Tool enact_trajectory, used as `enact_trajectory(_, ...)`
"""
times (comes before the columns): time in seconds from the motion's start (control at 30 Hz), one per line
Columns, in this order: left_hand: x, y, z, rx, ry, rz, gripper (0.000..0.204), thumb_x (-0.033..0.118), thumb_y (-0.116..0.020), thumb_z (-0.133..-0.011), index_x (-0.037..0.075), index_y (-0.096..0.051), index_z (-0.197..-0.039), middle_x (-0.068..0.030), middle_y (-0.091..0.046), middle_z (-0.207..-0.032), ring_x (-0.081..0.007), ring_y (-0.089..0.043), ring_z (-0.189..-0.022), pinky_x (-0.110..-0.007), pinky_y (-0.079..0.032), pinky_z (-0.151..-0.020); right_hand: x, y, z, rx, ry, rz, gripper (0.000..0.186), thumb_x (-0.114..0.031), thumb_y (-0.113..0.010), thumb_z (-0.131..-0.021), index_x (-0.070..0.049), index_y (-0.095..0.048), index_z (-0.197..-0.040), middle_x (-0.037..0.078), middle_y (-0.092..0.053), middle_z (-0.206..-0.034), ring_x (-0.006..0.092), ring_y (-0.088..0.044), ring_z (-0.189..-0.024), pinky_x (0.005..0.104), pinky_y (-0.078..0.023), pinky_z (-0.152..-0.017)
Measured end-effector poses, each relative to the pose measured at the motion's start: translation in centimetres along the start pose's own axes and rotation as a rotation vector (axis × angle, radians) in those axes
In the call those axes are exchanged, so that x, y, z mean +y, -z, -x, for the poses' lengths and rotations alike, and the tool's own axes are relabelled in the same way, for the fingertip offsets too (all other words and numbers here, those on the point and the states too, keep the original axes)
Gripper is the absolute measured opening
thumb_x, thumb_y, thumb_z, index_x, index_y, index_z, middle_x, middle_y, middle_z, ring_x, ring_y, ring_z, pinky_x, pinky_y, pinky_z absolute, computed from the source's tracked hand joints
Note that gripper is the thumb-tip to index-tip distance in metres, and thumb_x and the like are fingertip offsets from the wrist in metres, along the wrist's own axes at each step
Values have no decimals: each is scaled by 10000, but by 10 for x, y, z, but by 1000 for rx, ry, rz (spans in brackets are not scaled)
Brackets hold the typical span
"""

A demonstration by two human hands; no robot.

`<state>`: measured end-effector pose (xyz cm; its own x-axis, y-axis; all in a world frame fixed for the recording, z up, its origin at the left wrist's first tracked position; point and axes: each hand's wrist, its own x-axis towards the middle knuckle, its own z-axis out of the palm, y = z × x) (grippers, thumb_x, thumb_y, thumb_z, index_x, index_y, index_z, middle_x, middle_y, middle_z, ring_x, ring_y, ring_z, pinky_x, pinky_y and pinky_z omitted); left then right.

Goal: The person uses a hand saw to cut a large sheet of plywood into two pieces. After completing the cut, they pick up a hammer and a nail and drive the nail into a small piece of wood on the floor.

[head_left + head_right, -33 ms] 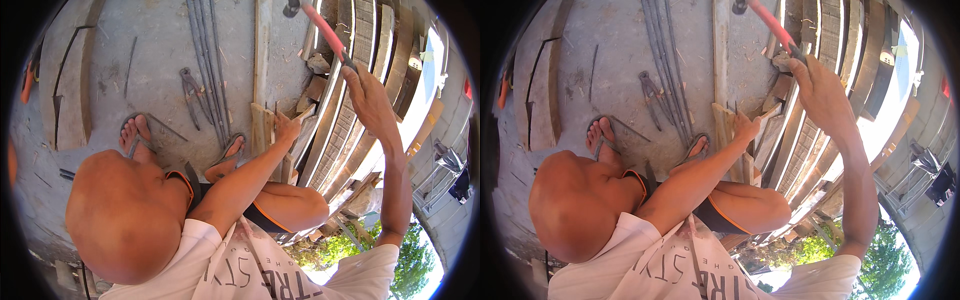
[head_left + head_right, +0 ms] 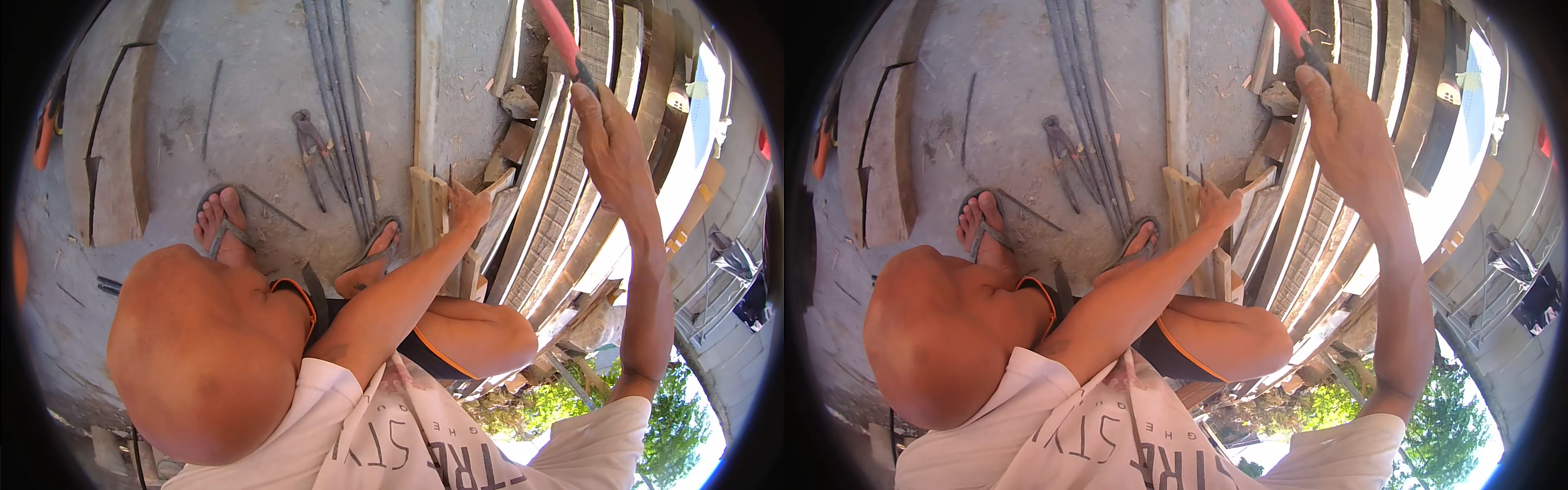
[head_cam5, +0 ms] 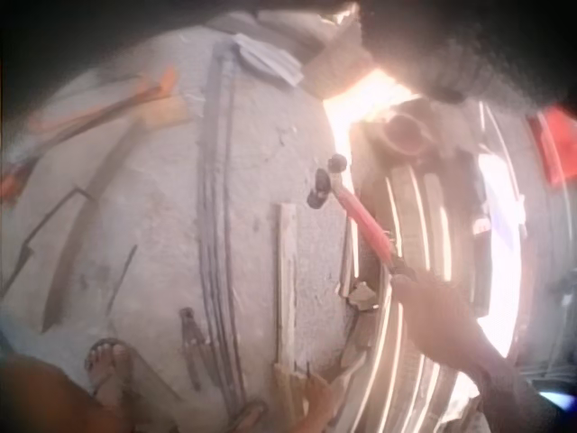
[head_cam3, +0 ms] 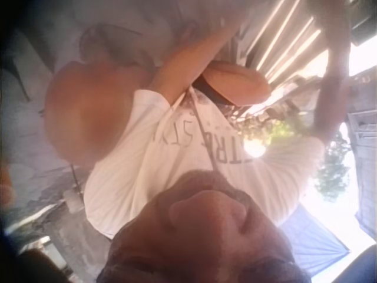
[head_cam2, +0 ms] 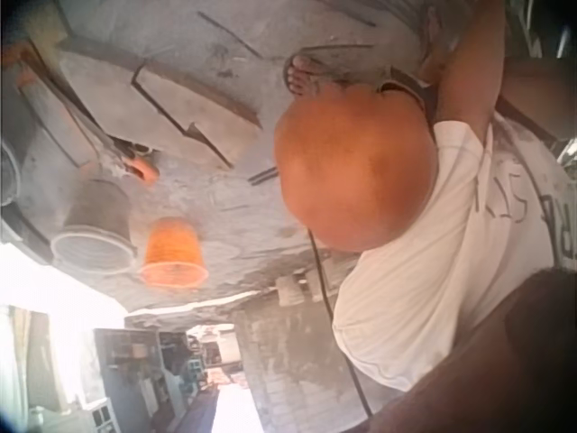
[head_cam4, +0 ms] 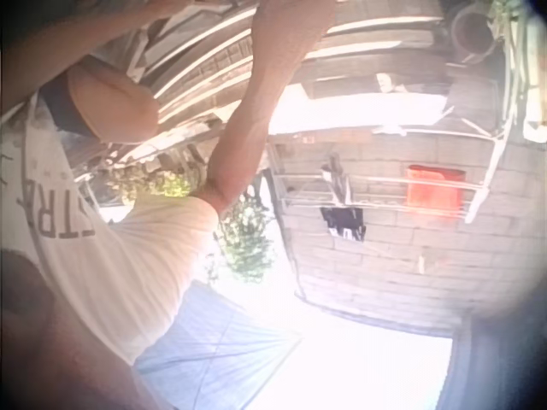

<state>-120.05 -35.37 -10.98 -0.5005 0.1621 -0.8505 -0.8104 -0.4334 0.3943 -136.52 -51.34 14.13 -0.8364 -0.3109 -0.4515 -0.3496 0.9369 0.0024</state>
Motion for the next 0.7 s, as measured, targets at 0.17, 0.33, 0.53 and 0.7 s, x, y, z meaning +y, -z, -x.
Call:
enact_trajectory(0.17,-10,-6,-16,-22,-7,-71,1113,446,-698,-937,-197,-86,-1609,-411,-139,-1694,-496,-148,-1610,-472,-180,-1326,-6,-38,-4,214,122,-145,468,-456,-478,-1150,-24,-597,-1013,1,-459,-652,120,-438,-551,361,-354,-513)
enact_trajectory(0.33,4,-7,-6,-63,-6,-93,1106,438,-698,-939,-187,-84,-1615,-412,-151,-1692,-493,-153,-1610,-465,-184,-1327,74,-46,19,-676,-150,304,548,-444,-431,-1140,60,-618,-1036,322,-670,-833,547,-661,-844,615,-475,-787)
enact_trajectory(0.53,-8,13,-2,-65,-67,-226,987,373,-698,-950,-115,-182,-1636,-388,-331,-1634,-480,-355,-1538,-497,-293,-1281,28,-33,15,-361,-26,220,474,-403,-448,-1141,35,-580,-1015,341,-675,-857,547,-665,-895,596,-494,-803)
enact_trajectory(0.7,-8,34,67,5,-597,-260,573,342,-718,-943,-49,-642,-1354,-282,-670,-1344,-476,-611,-1282,-527,-442,-1132,69,-57,28,-522,-34,276,488,-409,-479,-1124,54,-608,-1036,351,-692,-892,556,-683,-935,615,-530,-828)
